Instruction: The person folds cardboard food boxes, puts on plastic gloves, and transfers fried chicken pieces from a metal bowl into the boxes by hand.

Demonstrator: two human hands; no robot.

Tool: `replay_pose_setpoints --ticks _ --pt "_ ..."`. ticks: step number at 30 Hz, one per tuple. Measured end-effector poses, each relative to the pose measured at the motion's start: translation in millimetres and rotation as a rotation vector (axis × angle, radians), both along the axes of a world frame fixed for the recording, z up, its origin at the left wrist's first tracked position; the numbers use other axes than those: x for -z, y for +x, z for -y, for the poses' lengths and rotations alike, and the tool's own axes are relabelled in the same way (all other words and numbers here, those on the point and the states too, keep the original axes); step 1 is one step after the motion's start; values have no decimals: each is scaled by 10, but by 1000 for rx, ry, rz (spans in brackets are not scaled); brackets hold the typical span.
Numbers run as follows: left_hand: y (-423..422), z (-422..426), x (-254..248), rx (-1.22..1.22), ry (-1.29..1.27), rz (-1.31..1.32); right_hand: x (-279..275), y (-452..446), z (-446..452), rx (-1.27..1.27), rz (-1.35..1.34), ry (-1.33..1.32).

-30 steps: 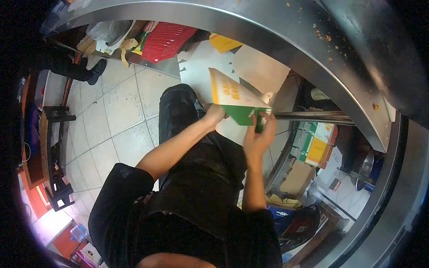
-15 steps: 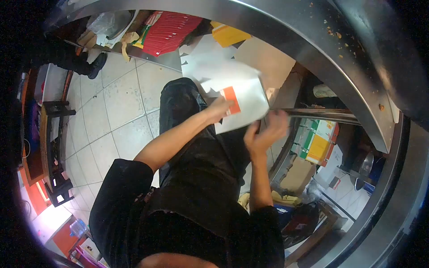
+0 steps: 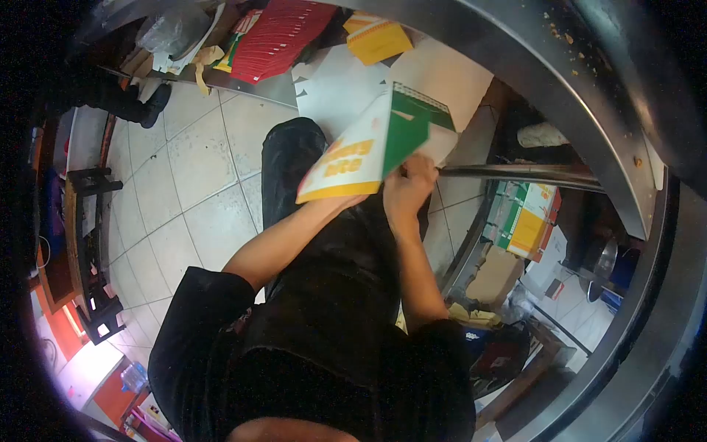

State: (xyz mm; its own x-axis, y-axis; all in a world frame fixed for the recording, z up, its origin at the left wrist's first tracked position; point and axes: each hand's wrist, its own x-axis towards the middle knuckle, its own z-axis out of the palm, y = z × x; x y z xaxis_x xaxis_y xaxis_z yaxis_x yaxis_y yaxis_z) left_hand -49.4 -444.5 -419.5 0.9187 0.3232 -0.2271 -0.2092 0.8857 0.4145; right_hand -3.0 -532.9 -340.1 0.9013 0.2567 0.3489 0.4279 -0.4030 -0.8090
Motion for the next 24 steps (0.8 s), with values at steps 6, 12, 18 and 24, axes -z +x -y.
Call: replay_pose_setpoints --ticks 6,12,18,24 --pt "13 -290 -330 116 817 -406 -380 7 -93 -90 302 -499" --pt "-162 -277 -761 171 1709 -568 -670 331 -510 -133 -502 198" --pt "-423 -481 -717 221 1682 -545 -309 503 -118 -286 -679 231" --pt "-558 -607 -865 367 1619 -378 33 359 241 -363 -582 37"
